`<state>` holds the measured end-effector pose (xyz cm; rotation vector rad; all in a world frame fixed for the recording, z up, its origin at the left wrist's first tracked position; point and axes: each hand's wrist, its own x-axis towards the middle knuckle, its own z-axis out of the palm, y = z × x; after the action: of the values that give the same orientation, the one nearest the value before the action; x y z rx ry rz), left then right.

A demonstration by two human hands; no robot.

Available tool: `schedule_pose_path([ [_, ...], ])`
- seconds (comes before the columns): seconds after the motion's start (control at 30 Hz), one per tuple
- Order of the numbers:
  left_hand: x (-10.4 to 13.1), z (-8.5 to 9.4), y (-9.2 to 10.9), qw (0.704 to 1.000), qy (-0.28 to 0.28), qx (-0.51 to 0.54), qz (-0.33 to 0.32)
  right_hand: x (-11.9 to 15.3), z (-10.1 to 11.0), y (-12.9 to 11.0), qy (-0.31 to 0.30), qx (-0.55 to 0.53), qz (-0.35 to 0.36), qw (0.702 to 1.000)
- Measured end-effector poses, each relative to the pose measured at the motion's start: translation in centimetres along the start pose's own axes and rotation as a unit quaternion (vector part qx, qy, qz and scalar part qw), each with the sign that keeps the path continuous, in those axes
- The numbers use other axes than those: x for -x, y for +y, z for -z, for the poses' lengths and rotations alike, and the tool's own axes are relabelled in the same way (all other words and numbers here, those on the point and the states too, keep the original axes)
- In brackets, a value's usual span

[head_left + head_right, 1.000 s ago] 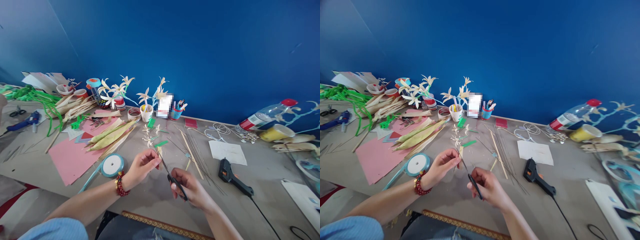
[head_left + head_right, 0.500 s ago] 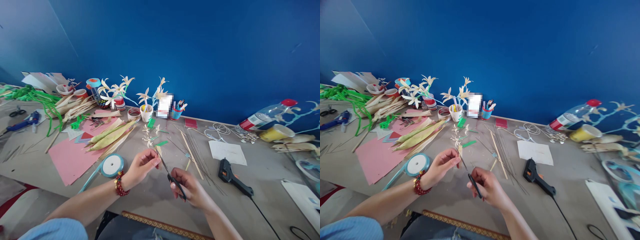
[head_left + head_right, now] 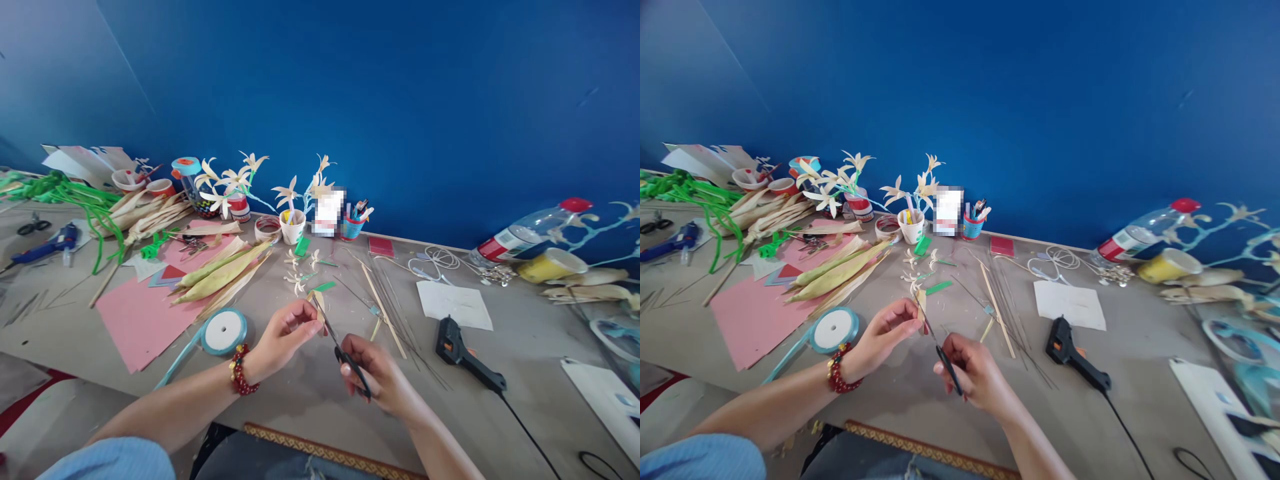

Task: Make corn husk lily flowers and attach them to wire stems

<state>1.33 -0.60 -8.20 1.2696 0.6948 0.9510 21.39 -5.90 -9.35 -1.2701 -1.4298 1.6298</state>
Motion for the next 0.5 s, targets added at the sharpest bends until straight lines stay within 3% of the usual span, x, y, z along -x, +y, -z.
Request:
schedule_pose_path([
  [0.5, 0.08, 0.20, -0.11, 0.999, 0.008, 0.029, 0.039, 0.21, 0.36, -0.71, -0.011, -0.036, 0.008, 0.999],
])
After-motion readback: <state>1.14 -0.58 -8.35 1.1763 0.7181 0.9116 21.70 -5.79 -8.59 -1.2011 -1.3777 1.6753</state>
